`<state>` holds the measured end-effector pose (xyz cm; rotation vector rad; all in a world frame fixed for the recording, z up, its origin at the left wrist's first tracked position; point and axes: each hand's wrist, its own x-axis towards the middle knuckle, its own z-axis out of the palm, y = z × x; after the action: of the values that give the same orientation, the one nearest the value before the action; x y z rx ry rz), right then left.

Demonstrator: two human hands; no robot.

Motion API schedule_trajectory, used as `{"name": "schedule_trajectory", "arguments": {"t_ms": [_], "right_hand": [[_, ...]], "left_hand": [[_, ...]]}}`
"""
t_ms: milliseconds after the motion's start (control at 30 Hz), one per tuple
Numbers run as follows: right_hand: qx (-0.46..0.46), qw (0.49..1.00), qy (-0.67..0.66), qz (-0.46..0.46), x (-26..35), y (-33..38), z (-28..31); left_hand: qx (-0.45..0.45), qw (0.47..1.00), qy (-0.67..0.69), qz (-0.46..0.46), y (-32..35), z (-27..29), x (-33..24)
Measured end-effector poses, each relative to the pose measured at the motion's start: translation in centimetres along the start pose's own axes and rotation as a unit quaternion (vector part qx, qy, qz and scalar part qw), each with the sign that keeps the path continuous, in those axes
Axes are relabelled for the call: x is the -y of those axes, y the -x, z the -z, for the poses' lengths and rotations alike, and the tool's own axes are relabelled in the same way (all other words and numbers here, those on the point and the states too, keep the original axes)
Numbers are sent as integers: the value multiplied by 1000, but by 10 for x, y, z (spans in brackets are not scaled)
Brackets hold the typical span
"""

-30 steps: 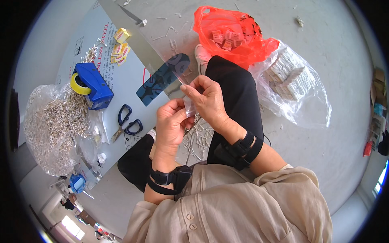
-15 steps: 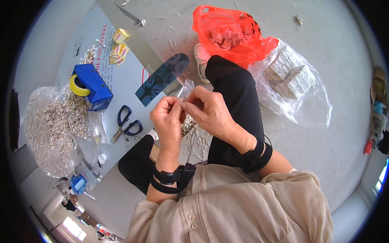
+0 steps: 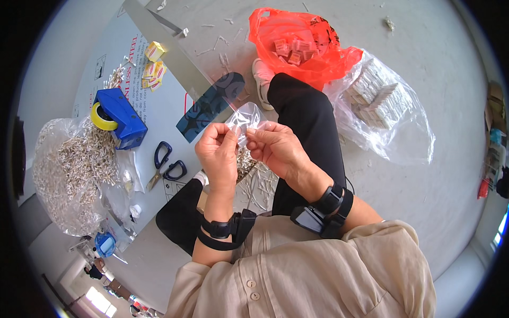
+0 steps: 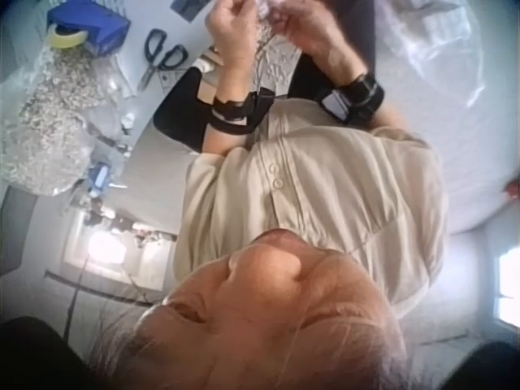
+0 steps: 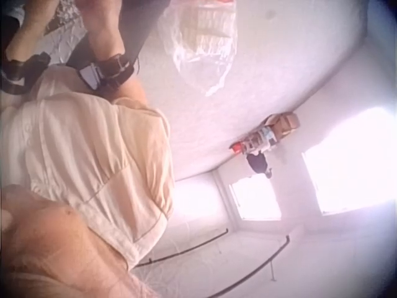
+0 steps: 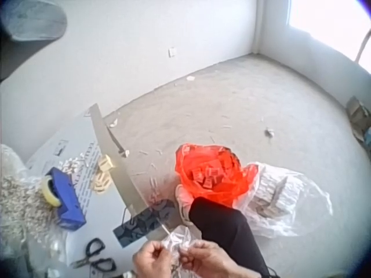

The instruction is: Peeling small metallic parts from a template and placing them into individual plastic bags.

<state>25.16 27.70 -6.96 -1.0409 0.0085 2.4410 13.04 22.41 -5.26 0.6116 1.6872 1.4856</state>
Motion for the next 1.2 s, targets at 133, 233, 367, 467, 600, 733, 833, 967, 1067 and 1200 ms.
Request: {"name": "schedule_trajectory", "arguments": {"t_ms": [133,233,367,467,600,733,833,967,1067,1200], "right_hand": [[7,998,53,32,2,-1,-7],[-3,991,114,66,6,-3,-10],[-17,972,199,125,13,-15,-2],[-27,971,166,168,21,-27,-8],[-49,977,118,173,39,-28,-24],[-30,972,122,197,52,-33,-22],[-32,973,88,211,53,-35,-16],[1,972,29,234,43,-29,-14],[-74,982,-12,173,27,-17,-23],[-108,958,200,174,23,8,-6]], "left_hand": [[-21,994,-41,-103,-9,1,4],[8,981,-128,-144,-19,3,-9],[95,892,-305,-319,-52,10,-13],[120,906,-294,-280,-77,3,-21],[158,905,-282,-277,-100,0,-30],[136,881,-262,-370,-109,-14,-35],[31,892,-267,-364,-95,-21,-42],[125,989,-64,46,-55,-20,-48],[88,996,-16,-17,-25,-33,-27],[18,1000,2,-12,-6,-35,-14]]}}
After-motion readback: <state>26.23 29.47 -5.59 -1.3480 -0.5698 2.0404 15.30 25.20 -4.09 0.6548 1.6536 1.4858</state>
